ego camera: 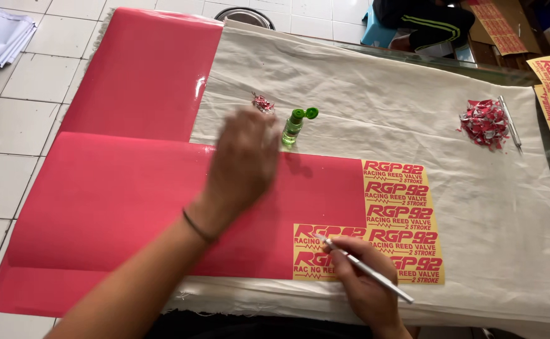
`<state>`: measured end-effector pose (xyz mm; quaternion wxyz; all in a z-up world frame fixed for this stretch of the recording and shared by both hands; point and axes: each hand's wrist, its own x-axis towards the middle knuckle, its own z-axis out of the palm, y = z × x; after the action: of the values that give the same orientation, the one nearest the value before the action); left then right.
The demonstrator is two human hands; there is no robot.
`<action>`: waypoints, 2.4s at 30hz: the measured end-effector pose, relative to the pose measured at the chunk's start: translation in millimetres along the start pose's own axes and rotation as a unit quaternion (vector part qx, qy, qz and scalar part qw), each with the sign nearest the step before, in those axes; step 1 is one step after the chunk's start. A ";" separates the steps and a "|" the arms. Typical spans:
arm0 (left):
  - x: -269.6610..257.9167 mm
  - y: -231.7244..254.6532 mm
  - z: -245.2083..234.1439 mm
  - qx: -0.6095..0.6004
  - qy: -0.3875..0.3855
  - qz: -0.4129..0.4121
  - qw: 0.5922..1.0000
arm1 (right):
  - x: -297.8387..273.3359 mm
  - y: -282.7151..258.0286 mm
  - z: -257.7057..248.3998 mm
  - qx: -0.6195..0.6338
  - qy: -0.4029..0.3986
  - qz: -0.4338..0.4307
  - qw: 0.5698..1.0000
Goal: The person uses a silver craft knife to carefully cut around the edges of red and yellow text stickers on a pink vinyl sheet. They peel away the excess vinyl material from around the letters and place the scraps on the table.
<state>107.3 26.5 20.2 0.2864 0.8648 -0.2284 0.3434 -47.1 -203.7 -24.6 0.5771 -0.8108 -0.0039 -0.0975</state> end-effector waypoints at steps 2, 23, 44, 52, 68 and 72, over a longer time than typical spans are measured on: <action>-27.3 43.5 4.2 -0.023 -0.026 0.003 0.999 | 3.8 26.4 -4.4 0.143 0.069 0.023 0.987; -63.8 110.0 91.7 0.041 -0.223 0.034 0.973 | 23.1 12.6 -60.4 0.050 0.180 0.069 0.980; -48.9 127.1 90.7 -0.054 -0.228 0.009 0.972 | 17.9 22.7 -73.6 0.209 0.235 0.048 0.948; -77.7 102.4 27.2 0.031 -0.222 0.013 0.974 | 24.3 -1.4 -89.4 0.049 0.126 0.016 0.991; 2.0 -25.0 79.3 -0.031 -0.013 -0.027 0.999 | 28.9 30.2 -85.8 -0.017 0.093 0.040 0.995; -0.3 -16.4 69.9 -0.050 -0.012 -0.001 0.999 | 28.7 29.6 -86.0 -0.033 0.086 0.043 0.995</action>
<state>149.2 -7.2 -27.5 0.3267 0.8536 -0.2482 0.3210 -28.7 -297.2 -20.6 0.5521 -0.8174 0.0840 -0.1414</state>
